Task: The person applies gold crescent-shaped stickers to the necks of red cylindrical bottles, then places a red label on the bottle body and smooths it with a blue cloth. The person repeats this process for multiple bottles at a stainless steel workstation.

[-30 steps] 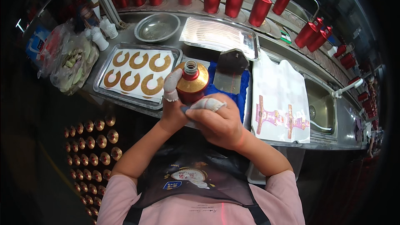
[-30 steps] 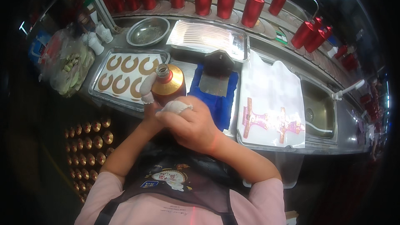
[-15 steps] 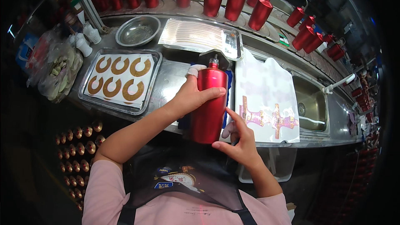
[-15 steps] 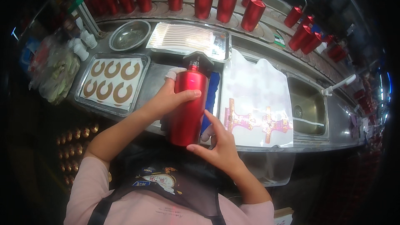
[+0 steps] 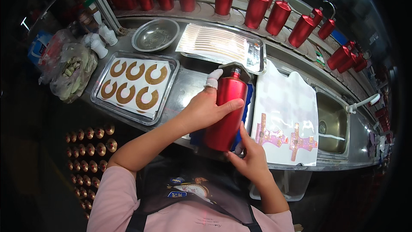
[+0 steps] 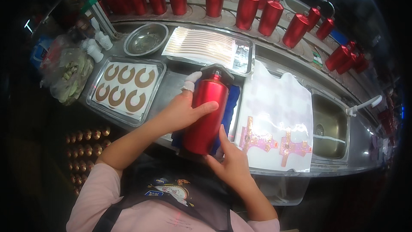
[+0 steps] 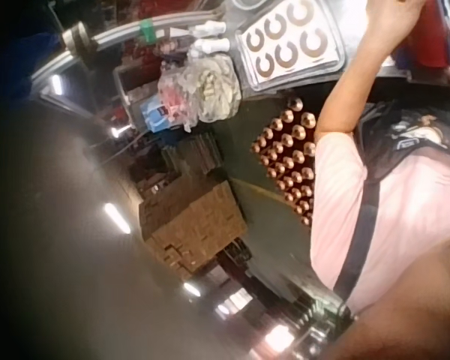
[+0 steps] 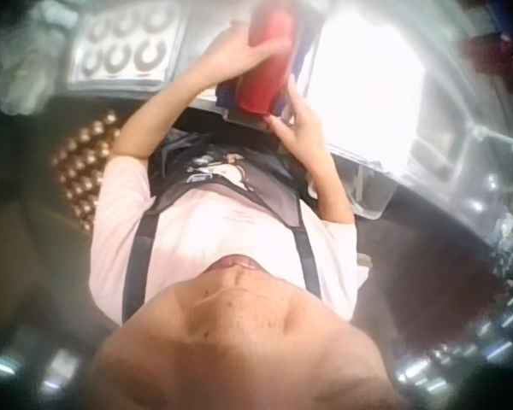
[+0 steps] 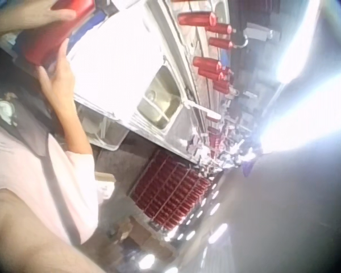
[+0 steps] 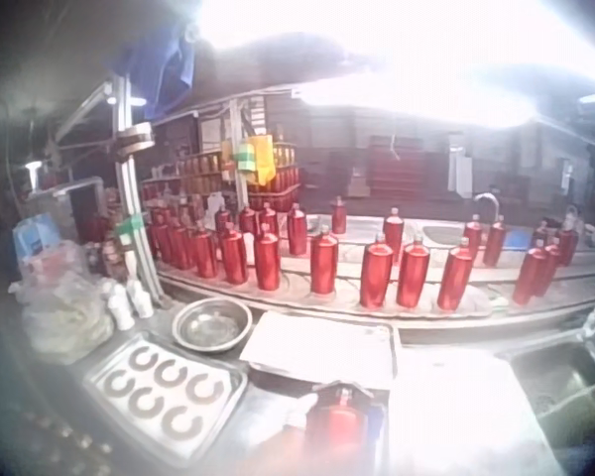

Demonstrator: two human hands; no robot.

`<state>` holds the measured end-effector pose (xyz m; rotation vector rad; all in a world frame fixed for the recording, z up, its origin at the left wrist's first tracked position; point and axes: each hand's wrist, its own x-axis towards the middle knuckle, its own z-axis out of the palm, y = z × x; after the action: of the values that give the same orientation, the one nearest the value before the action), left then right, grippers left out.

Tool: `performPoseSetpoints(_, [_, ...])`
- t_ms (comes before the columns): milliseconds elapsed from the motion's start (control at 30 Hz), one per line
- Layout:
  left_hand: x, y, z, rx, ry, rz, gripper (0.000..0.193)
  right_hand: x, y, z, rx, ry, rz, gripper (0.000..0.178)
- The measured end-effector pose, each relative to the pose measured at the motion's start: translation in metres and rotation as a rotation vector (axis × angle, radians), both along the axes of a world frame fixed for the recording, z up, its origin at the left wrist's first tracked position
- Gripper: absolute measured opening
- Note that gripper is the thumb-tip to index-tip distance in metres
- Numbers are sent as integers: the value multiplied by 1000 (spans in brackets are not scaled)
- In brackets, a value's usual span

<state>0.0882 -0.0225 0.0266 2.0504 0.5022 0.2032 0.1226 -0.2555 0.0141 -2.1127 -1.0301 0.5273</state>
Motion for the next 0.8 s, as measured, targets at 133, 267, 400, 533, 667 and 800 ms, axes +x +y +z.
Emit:
performPoseSetpoints(133, [10, 92, -16, 50, -223, 369, 55, 14, -12, 7, 135, 177, -89, 80])
performPoseSetpoints(267, [46, 189, -47, 209, -197, 620, 57, 22, -7, 4, 216, 243, -225, 66])
performPoseSetpoints(400, [73, 219, -70, 175, -24, 593, 61, 20, 0, 9, 258, 235, -242, 65])
performPoseSetpoints(533, [73, 221, -69, 198, -39, 530, 53, 21, 3, 14, 269, 276, -282, 64])
performPoseSetpoints(667, [63, 220, -54, 366, -91, 538, 42, 27, -1, 11, 267, 186, -332, 64])
performPoseSetpoints(800, [70, 187, -17, 415, -242, 413, 45, 49, 11, 26, 324, 101, -324, 57])
